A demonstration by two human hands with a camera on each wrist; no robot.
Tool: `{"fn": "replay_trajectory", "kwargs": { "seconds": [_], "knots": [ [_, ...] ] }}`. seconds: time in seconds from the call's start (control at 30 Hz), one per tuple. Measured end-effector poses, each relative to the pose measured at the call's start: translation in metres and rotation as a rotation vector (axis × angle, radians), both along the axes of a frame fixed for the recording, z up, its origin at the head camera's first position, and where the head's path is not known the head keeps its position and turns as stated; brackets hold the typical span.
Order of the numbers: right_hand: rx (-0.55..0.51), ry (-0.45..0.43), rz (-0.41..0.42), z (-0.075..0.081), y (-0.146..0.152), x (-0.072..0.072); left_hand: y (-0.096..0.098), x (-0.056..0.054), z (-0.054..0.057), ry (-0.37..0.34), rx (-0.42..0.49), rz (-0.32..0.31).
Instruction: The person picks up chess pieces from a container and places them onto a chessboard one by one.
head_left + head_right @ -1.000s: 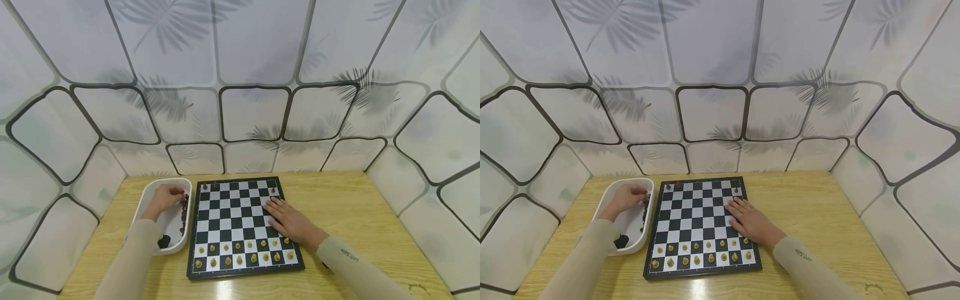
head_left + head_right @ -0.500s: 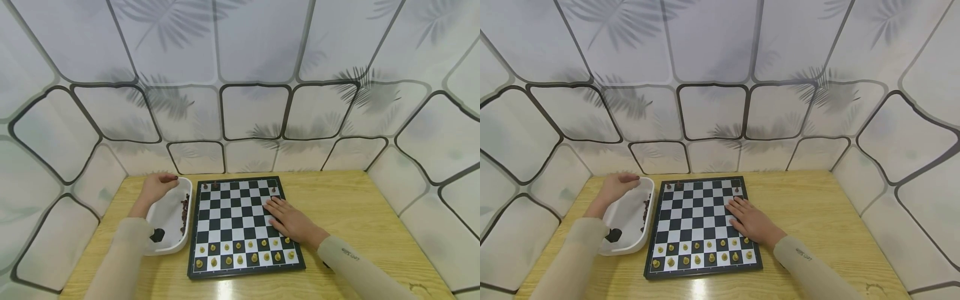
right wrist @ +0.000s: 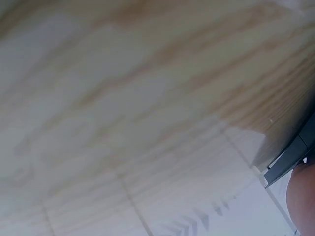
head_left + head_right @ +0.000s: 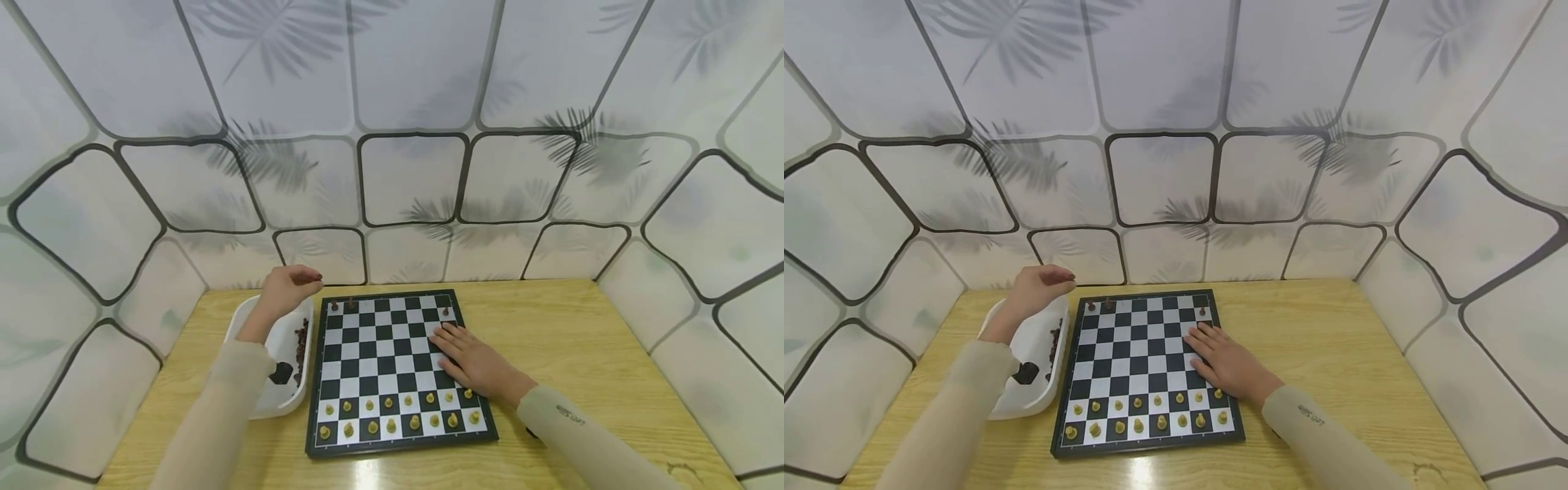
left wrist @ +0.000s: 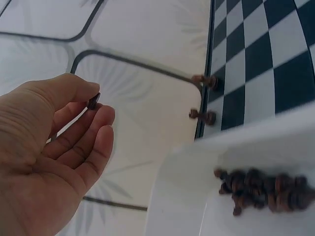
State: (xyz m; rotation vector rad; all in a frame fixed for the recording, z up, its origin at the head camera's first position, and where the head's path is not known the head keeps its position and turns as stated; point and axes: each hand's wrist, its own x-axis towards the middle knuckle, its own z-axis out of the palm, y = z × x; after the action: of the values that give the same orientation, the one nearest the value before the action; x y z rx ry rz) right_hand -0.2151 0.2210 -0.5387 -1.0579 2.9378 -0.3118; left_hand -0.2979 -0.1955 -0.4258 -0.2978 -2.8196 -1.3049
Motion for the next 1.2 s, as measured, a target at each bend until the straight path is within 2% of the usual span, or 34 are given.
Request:
{"fn": "replay_trajectory", "kwargs": {
  "seconds": [0.17, 0.53, 0.93, 1.2],
  "knots": [
    [-0.001, 0.012, 0.004, -0.002, 0.0, 0.0, 0.025, -0.006, -0.002, -0.014, 0.045, -0.042],
    [-0.01, 0.016, 0.008, 0.001, -0.002, -0.005, 0.071, -0.026, -0.016, -0.02, 0.115, -0.068],
    [0.004, 0.019, 0.019, -0.002, 0.002, -0.019, 0.107, -0.032, -0.032, -0.043, 0.152, -0.054],
    [-0.012, 0.021, 0.026, -0.001, 0.007, -0.026, 0.134, -0.041, -0.045, -0.055, 0.151, -0.076]
  ]
}}
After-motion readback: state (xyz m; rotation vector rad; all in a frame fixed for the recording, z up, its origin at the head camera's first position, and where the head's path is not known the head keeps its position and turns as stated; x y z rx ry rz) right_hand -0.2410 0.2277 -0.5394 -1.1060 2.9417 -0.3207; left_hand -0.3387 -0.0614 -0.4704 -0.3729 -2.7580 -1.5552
